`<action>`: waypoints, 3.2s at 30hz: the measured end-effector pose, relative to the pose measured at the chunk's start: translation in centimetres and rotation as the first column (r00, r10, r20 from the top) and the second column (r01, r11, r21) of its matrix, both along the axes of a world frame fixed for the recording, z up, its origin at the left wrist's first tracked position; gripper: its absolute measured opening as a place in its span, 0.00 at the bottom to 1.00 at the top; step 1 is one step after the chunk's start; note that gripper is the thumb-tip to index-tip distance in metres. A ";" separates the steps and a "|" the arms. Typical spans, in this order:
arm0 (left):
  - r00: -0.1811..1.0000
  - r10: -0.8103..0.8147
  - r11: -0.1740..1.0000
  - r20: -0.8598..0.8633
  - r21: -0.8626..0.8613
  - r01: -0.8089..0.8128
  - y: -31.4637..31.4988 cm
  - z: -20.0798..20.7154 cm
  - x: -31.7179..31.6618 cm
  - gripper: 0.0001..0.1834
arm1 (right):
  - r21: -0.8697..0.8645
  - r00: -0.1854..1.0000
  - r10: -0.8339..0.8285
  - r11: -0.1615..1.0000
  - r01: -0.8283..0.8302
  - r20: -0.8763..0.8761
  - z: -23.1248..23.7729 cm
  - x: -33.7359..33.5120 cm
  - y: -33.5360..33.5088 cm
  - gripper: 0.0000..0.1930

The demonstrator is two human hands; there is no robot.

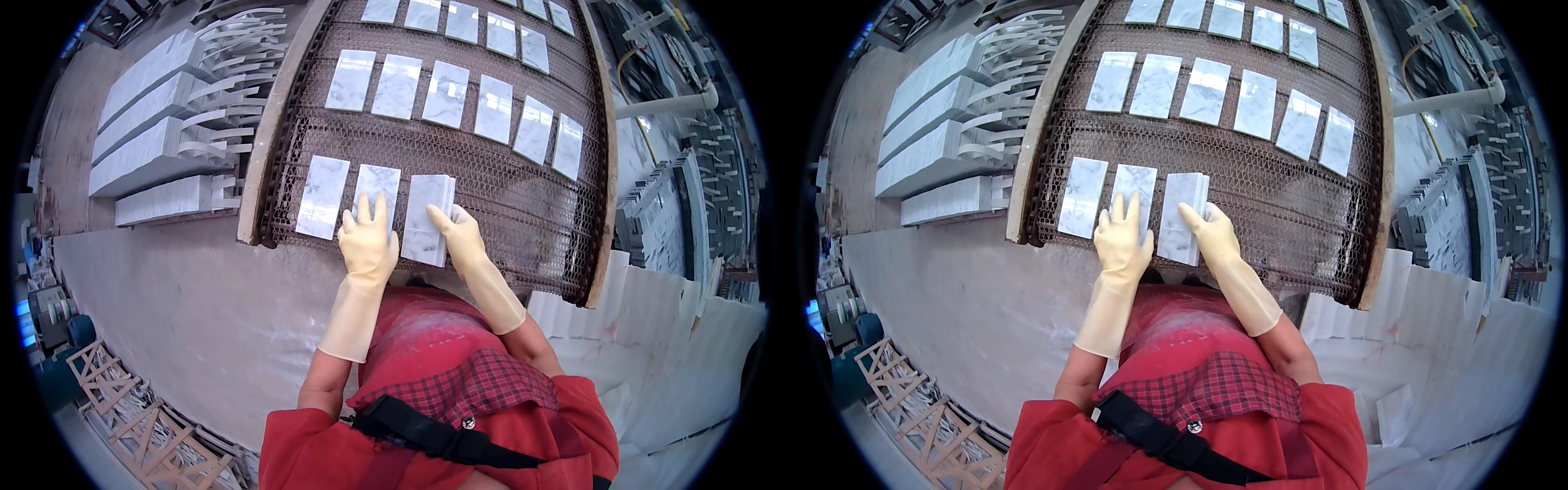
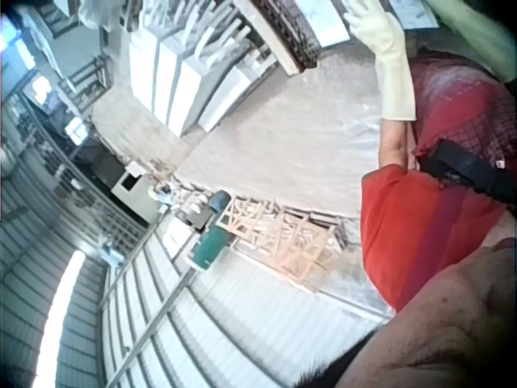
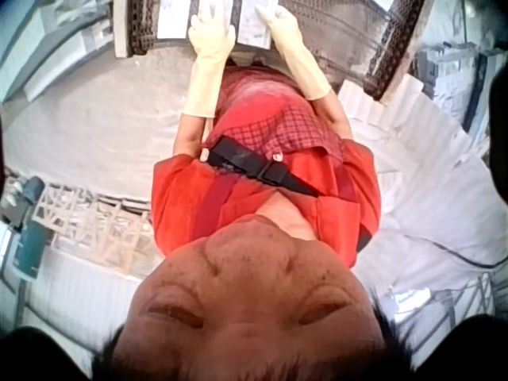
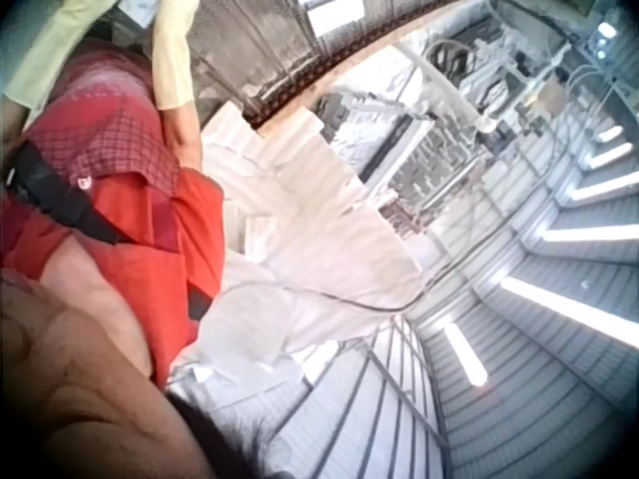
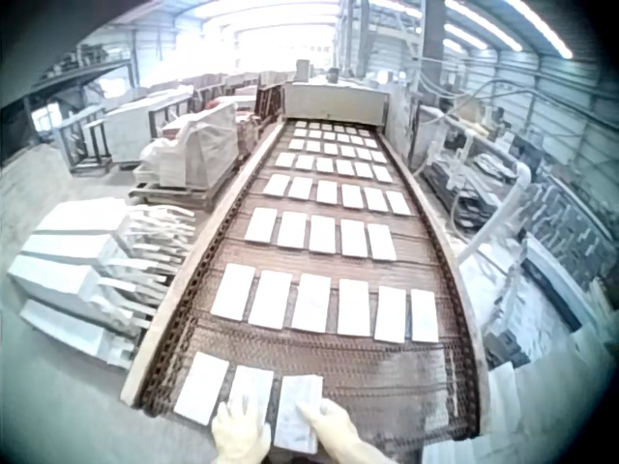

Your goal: The person picks up stacks of small white rectangular tiles from a nearby pile and places them one by one onto a moving conveyor belt. The tiles are arranged in neat rows on the belt as it moves forward.

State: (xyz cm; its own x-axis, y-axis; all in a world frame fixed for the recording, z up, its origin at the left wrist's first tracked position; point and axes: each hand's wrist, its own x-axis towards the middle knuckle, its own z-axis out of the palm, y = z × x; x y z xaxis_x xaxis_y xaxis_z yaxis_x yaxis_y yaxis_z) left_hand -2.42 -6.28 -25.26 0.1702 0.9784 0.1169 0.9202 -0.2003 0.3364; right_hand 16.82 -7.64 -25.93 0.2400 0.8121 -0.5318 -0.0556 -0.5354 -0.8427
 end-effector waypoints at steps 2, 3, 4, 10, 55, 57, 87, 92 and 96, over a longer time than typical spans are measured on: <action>0.998 -0.046 0.999 -0.041 0.008 0.046 0.3 -0.6 -0.4 0.46 | 0.000 0.999 0.010 1.000 -0.010 0.053 -0.3 -0.3 0.2 0.26; 0.997 -0.069 0.996 -0.025 0.054 0.071 0.1 -0.7 -0.7 0.46 | -0.017 0.998 0.023 1.000 -0.022 0.062 -0.6 -0.2 0.1 0.28; 0.998 -0.066 0.997 -0.023 0.037 0.067 0.1 -0.8 -0.7 0.46 | -0.011 0.998 0.018 1.000 -0.017 0.063 -0.8 -0.1 0.1 0.28; 0.998 -0.054 0.998 -0.043 -0.037 0.053 0.0 -0.3 -0.2 0.45 | -0.004 0.989 0.014 1.000 -0.014 0.146 -0.8 0.2 -0.4 0.32; 0.964 -0.031 0.997 0.262 0.077 0.011 -8.4 -0.4 -3.6 0.32 | -0.248 -0.367 0.013 0.759 -0.602 0.930 2.2 25.1 10.3 0.40; 0.963 -0.030 0.997 0.266 0.071 0.012 -8.4 -0.4 -3.2 0.31 | -0.233 -0.356 0.003 0.762 -0.605 0.934 2.0 25.1 10.3 0.40; 0.944 -0.139 0.989 0.299 0.096 0.115 -6.8 -1.7 -1.0 0.31 | 0.151 -0.112 -0.224 0.880 -0.451 0.968 1.6 23.7 2.5 0.31; 0.978 -0.045 0.992 0.202 0.127 0.019 -3.9 -2.8 -1.2 0.31 | 0.086 -0.144 -0.132 0.954 -0.286 0.981 -0.8 27.4 5.1 0.31; 0.995 -0.011 0.997 0.104 0.083 0.002 -2.2 -4.6 -1.9 0.34 | 0.075 -0.169 -0.126 0.957 -0.280 0.977 -1.1 28.3 5.8 0.31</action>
